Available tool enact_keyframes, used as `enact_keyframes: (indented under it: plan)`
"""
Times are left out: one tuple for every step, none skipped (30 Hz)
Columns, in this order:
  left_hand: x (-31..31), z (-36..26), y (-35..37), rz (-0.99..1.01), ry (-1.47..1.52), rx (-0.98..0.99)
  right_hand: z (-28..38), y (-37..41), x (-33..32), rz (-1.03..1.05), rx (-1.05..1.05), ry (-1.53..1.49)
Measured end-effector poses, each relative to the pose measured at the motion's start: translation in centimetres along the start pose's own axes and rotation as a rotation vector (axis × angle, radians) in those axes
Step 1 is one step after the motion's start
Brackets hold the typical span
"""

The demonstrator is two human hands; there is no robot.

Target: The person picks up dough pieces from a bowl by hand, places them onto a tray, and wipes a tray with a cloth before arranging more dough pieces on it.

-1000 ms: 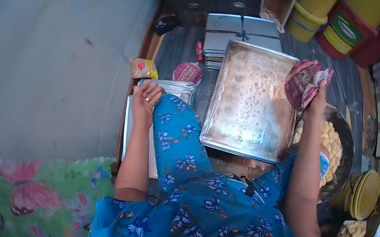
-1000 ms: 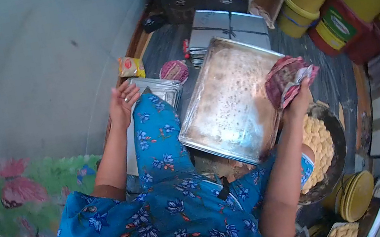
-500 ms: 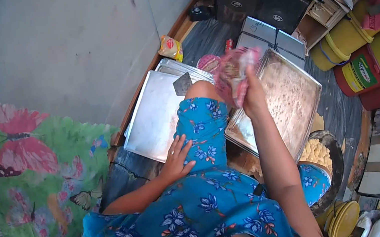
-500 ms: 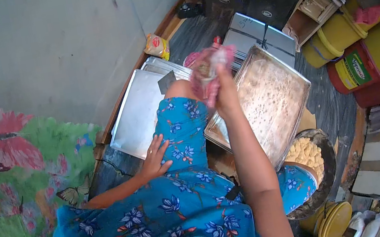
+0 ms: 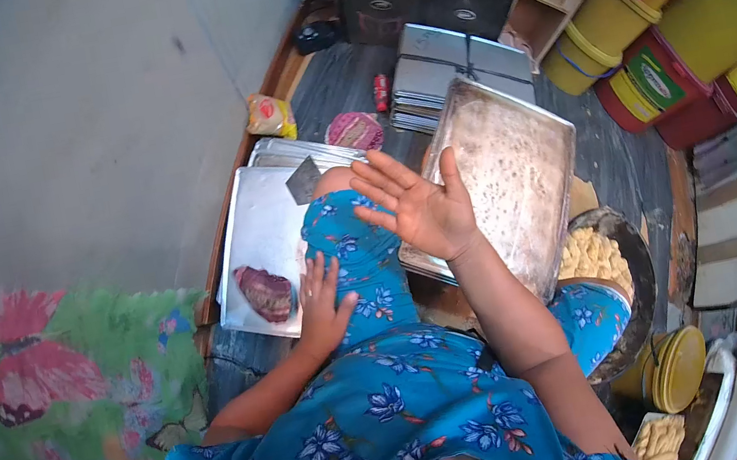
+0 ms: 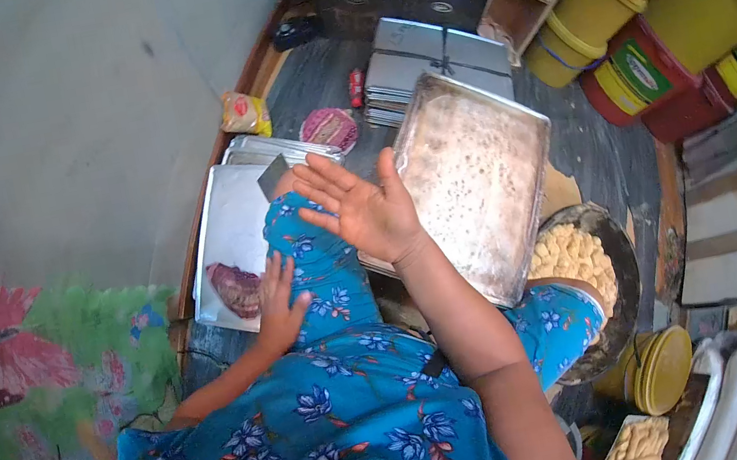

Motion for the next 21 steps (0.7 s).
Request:
enact_keyframes:
  plan:
    - [-0.2,-1.0,-1.3,-0.071,0.09,0.053,-0.2,0.5,-0.2,-0.011,-0.009,-0.033]
    - [-0.3,-2.2,-2.8,-0.142,0.18,0.104,-0.4,0.8,-0.5,-0.035,-0.011,-0.051]
    - [-0.5,-3.7,-4.3,-0.212,0.271,0.153,-0.6,1.2,-0.7,-0.081,-0.019,-0.054]
    - [-0.9,-6.0,-5.7,-0.244,0.336,0.223,-0.8,1.5,-0.9,-0.127,-0.025,-0.059]
    - [-0.9,-7.6,-6.9,-0.228,0.31,0.32,-1.1,1.6,-1.1,-0.171,-0.03,-0.065]
    - [-0.8,-9.0,-8.0,-0.214,0.284,0.42,-1.6,1.7,-1.3,-0.217,-0.027,-0.025]
    - [-0.4,-10.1,-9.0,-0.201,0.258,0.52,-2.2,1.7,-1.6,-0.253,-0.019,0.03]
    - [0.9,-10.4,-9.8,-0.086,0.125,0.608,-2.8,1.8,-2.1,-0.29,-0.008,0.085]
    - [1.8,-11.7,-10.0,-0.043,0.071,0.63,-3.7,1.8,-2.8,-0.327,0.003,0.14]
    - [2.7,-13.5,-10.2,-0.002,0.016,0.65,-4.8,2.0,-3.3,-0.278,-0.021,0.005]
    - [3.3,-14.6,-10.2,0.04,-0.039,0.67,-5.0,2.4,-4.4,-0.295,-0.043,-0.014]
    - [3.9,-14.2,-11.0,0.089,0.035,0.656,-4.6,2.8,-5.1,-0.311,-0.066,-0.033]
    - [4.3,-13.9,-12.1,0.087,0.018,0.625,-3.7,3.0,-5.0,-0.323,-0.091,-0.05]
    - [4.4,-13.7,-13.0,0.086,0.0,0.592,-2.9,3.4,-4.9,-0.335,-0.035,-0.136]
    - [4.6,-13.5,-13.8,0.085,-0.018,0.558,-2.2,3.4,-4.2,-0.316,-0.062,-0.128]
    - [4.7,-13.3,-14.5,0.086,-0.04,0.545,-1.7,3.4,-3.7,-0.297,-0.089,-0.122]
    - [4.9,-13.1,-14.9,0.084,-0.076,0.537,-1.5,3.5,-3.5,-0.281,-0.116,-0.118]
    - [5.2,-13.0,-15.2,0.079,-0.121,0.535,-1.5,3.2,-3.6,-0.266,-0.168,-0.121]
    - [5.4,-12.8,-15.5,0.066,-0.184,0.54,-1.3,3.1,-3.7,-0.248,-0.158,-0.108]
    - [5.4,-12.5,-15.9,0.048,-0.247,0.544,-1.0,3.0,-3.9,-0.231,-0.148,-0.093]
    - [5.2,-12.0,-16.2,0.026,-0.314,0.541,-0.8,2.8,-3.9,-0.214,-0.137,-0.078]
Point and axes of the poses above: each hand's wrist, its own y-axis away from the middle knuckle, its own x-axis out of the palm, z = x × y, the point moved 1 cm from there along -y, towards the middle knuckle, and after that the axes turned 11 degrees about y, right-handed, at the moved point
